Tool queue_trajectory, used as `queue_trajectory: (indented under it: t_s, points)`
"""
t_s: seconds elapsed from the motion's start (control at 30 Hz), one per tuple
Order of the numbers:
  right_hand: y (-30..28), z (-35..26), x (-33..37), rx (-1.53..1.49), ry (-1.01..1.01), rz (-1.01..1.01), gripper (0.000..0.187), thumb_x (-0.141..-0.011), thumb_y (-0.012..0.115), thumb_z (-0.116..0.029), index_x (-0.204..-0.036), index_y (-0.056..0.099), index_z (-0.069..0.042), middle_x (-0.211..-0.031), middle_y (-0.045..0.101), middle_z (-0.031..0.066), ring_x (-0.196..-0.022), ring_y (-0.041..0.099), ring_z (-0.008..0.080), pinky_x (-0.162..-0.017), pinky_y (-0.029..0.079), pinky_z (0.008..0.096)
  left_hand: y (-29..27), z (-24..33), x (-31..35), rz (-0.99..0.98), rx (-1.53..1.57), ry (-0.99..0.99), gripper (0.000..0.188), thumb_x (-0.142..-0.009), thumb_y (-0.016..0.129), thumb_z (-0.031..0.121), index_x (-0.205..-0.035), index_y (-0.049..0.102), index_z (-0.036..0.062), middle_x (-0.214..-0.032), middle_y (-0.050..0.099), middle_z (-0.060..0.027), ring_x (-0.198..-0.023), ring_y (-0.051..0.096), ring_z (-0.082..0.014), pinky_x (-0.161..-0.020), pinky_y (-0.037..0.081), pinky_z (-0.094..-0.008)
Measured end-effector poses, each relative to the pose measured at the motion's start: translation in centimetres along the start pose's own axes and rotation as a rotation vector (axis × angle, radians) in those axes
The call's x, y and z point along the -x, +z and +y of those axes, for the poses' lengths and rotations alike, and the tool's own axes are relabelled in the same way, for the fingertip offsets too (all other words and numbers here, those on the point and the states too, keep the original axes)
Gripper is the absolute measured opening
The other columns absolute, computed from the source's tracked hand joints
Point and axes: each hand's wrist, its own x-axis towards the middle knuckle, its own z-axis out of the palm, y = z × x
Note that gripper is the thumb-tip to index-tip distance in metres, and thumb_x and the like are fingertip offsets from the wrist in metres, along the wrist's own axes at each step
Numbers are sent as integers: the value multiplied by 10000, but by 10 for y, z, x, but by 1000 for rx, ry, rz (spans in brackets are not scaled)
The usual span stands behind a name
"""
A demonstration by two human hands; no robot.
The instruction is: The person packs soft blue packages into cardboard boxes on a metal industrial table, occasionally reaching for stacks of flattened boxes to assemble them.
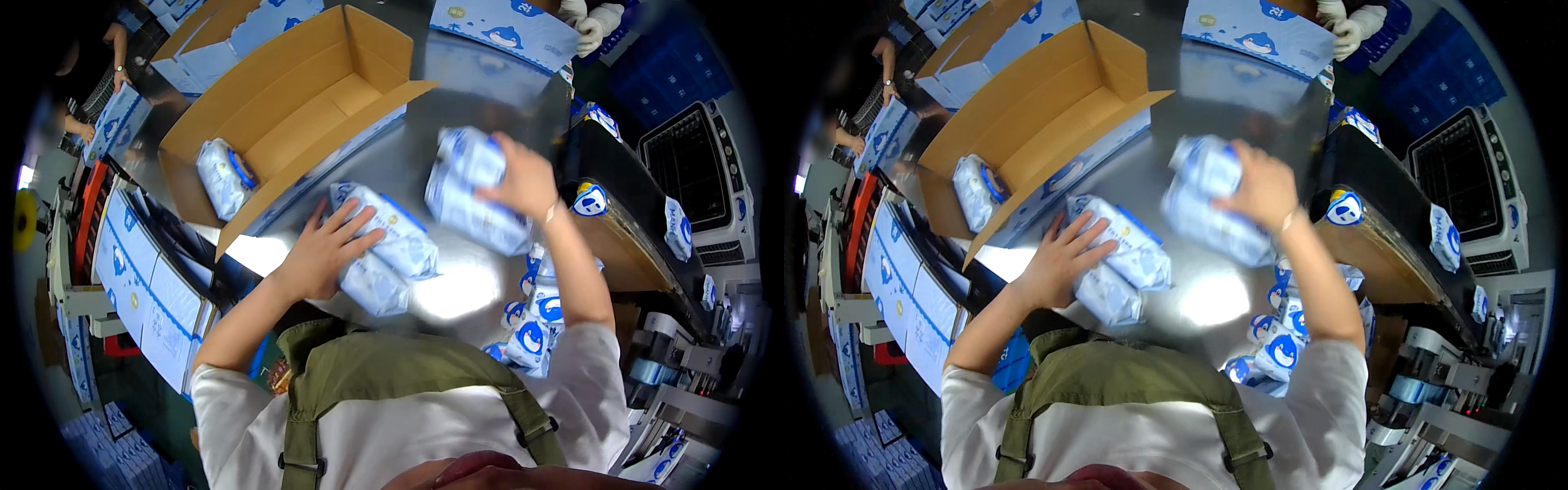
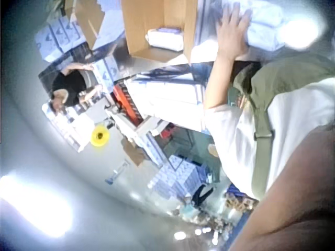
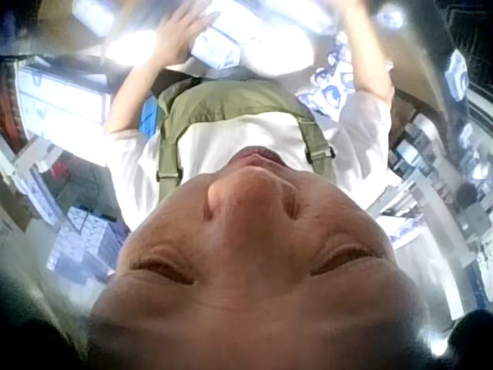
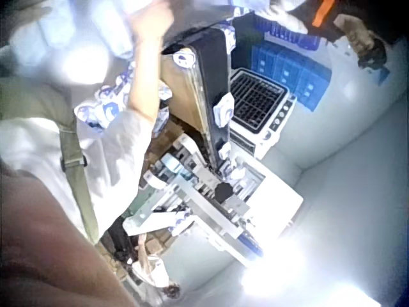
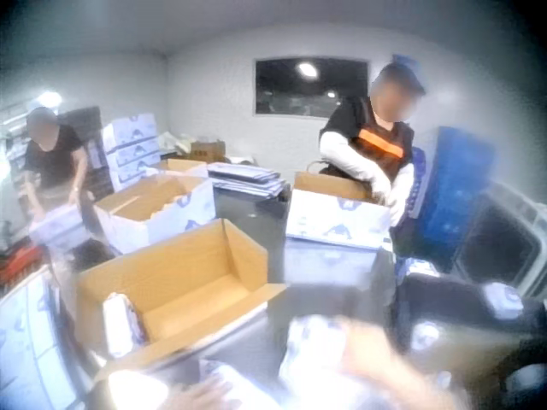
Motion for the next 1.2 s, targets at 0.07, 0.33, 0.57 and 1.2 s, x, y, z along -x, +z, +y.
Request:
queue_trajectory:
  t_s: [0.07, 0.33, 0.57, 1.2]
  points:
    - [15, 73, -55, 1, 295, -263, 899, -651, 770, -529, -1312, 475, 4, -1163, 604, 227, -1062, 596, 341, -934, 458, 368, -1, 3, 1, 100, -64, -53, 888, -557, 760, 122, -1371, 408, 160, -1474, 313, -147, -1373, 276, -342, -1071, 214, -600]
    - [89, 47, -15, -1411, 310, -373, 658, -797, 722, -293, -1330, 466, -4, -1219, 577, 109, -1093, 564, 203, -937, 438, 318, 99, 25, 44, 339, 1687, -983, 651, -911, 543, 460, -1324, 388, -19, -1092, 587, -115, -930, 610, -225, -706, 529, -331]
    - [80, 30, 48, -1704, 122, -133, 785, -669, 694, -202, -1350, 396, 50, -1234, 555, 188, -1132, 554, 294, -999, 423, 380, 62, 57, 39, 791, 1587, -515, 649, -726, 765, 187, -1265, 471, -24, -1132, 611, -132, -1030, 589, -231, -932, 447, -351]
    - [53, -76, -217, -169, -270, 4, 408, -854, 562, -349, -1102, 633, -33, -1078, 643, 201, -1050, 593, 337, -914, 444, 427, -83, -122, 12, 121, 57, -923, 468, -895, 517, 434, -1071, 668, 28, -1061, 668, -167, -1039, 616, -307, -853, 477, -429]
